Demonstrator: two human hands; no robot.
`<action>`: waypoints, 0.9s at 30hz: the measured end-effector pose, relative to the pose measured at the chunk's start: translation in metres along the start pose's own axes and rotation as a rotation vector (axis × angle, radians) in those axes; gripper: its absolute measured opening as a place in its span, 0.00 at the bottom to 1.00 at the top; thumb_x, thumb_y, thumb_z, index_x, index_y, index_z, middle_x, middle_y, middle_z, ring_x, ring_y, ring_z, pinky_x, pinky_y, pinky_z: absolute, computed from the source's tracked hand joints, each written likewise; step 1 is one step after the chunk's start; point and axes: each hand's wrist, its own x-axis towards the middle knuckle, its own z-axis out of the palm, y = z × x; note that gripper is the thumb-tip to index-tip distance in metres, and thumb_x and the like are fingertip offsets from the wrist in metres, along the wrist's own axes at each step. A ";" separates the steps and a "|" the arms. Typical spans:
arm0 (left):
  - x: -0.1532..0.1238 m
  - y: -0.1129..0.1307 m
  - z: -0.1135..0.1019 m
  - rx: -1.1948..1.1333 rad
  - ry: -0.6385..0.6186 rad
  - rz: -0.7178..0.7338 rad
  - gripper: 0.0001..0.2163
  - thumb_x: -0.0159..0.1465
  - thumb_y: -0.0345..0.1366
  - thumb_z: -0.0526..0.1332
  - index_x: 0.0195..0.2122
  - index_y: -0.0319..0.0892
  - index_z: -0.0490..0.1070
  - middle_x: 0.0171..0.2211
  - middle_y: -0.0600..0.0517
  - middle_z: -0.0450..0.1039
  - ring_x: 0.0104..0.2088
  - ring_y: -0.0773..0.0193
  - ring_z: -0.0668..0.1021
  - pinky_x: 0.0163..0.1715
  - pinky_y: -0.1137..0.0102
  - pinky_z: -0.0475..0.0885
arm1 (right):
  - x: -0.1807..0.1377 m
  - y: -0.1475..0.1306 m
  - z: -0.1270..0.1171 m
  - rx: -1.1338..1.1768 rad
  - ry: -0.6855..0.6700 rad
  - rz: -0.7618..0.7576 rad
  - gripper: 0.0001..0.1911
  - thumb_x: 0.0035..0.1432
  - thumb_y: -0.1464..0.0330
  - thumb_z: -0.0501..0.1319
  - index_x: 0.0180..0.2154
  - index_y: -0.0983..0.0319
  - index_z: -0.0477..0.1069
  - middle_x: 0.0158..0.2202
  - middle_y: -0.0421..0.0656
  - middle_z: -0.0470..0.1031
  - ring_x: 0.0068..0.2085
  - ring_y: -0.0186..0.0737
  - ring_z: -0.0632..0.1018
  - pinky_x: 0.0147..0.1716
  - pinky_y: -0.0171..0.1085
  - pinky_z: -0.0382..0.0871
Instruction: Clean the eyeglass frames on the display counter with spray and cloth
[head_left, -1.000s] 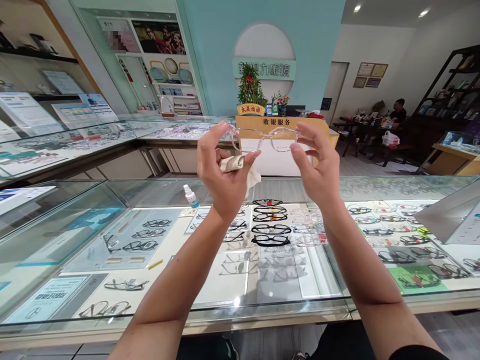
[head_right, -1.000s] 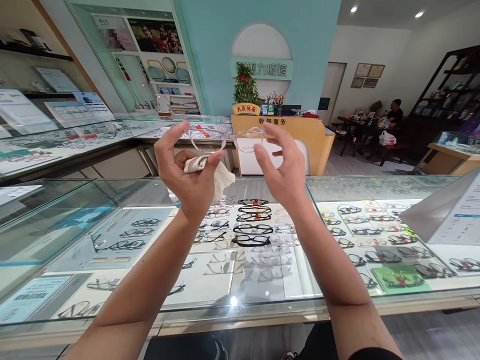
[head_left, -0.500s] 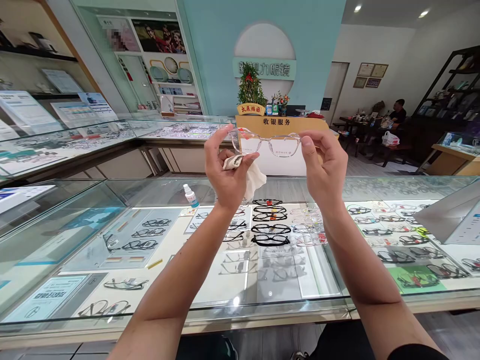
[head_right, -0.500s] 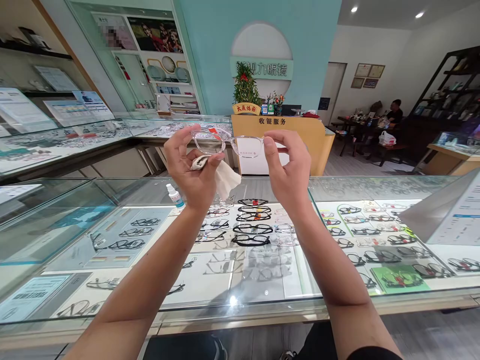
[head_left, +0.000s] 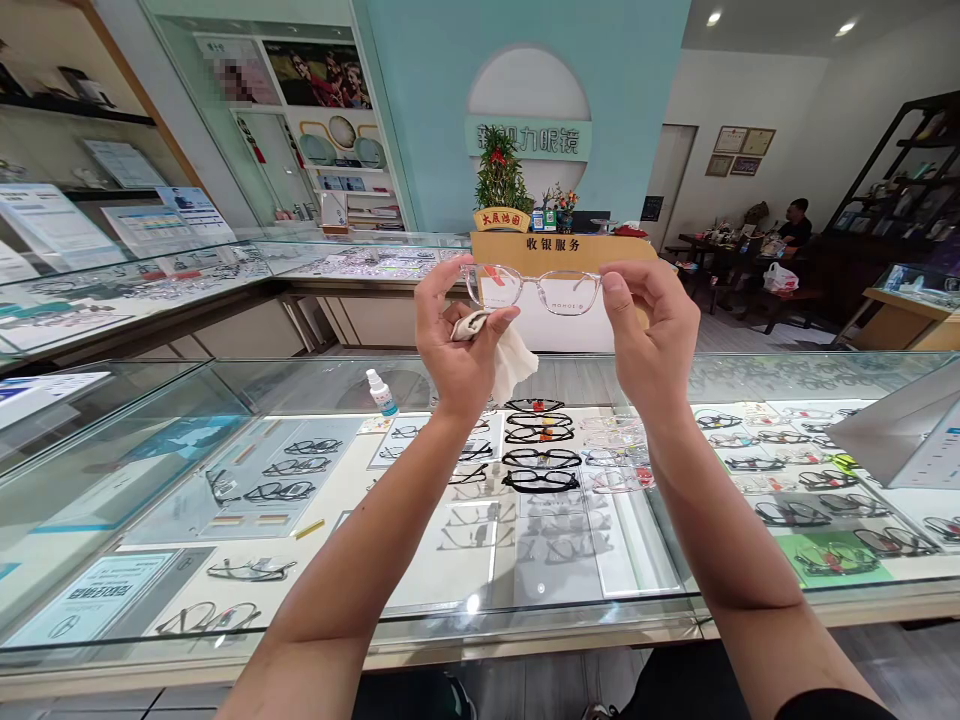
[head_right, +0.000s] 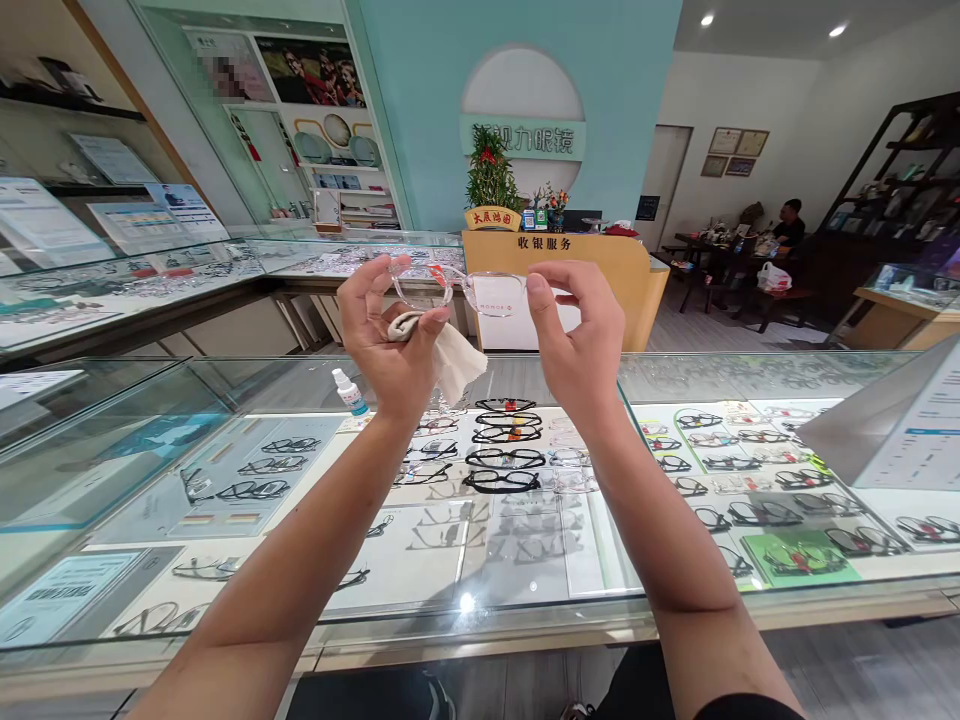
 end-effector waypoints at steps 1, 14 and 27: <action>0.000 0.000 0.000 -0.015 -0.008 -0.010 0.35 0.61 0.66 0.74 0.64 0.58 0.70 0.68 0.45 0.74 0.50 0.54 0.83 0.36 0.62 0.76 | 0.000 0.000 0.000 0.004 0.002 -0.001 0.09 0.75 0.58 0.64 0.45 0.54 0.80 0.45 0.44 0.85 0.47 0.42 0.85 0.47 0.44 0.80; 0.010 0.006 -0.002 -0.037 0.012 0.152 0.33 0.65 0.62 0.73 0.66 0.56 0.69 0.66 0.46 0.76 0.66 0.49 0.78 0.30 0.63 0.72 | -0.001 -0.001 0.000 0.053 -0.041 -0.093 0.10 0.76 0.55 0.61 0.49 0.51 0.79 0.50 0.45 0.82 0.56 0.48 0.83 0.53 0.51 0.81; 0.007 0.006 -0.008 -0.051 -0.133 -0.077 0.36 0.61 0.64 0.75 0.67 0.59 0.69 0.71 0.44 0.72 0.61 0.48 0.81 0.46 0.59 0.83 | -0.001 -0.002 -0.001 0.136 -0.121 -0.070 0.13 0.79 0.54 0.56 0.53 0.50 0.76 0.50 0.44 0.81 0.54 0.47 0.85 0.54 0.50 0.83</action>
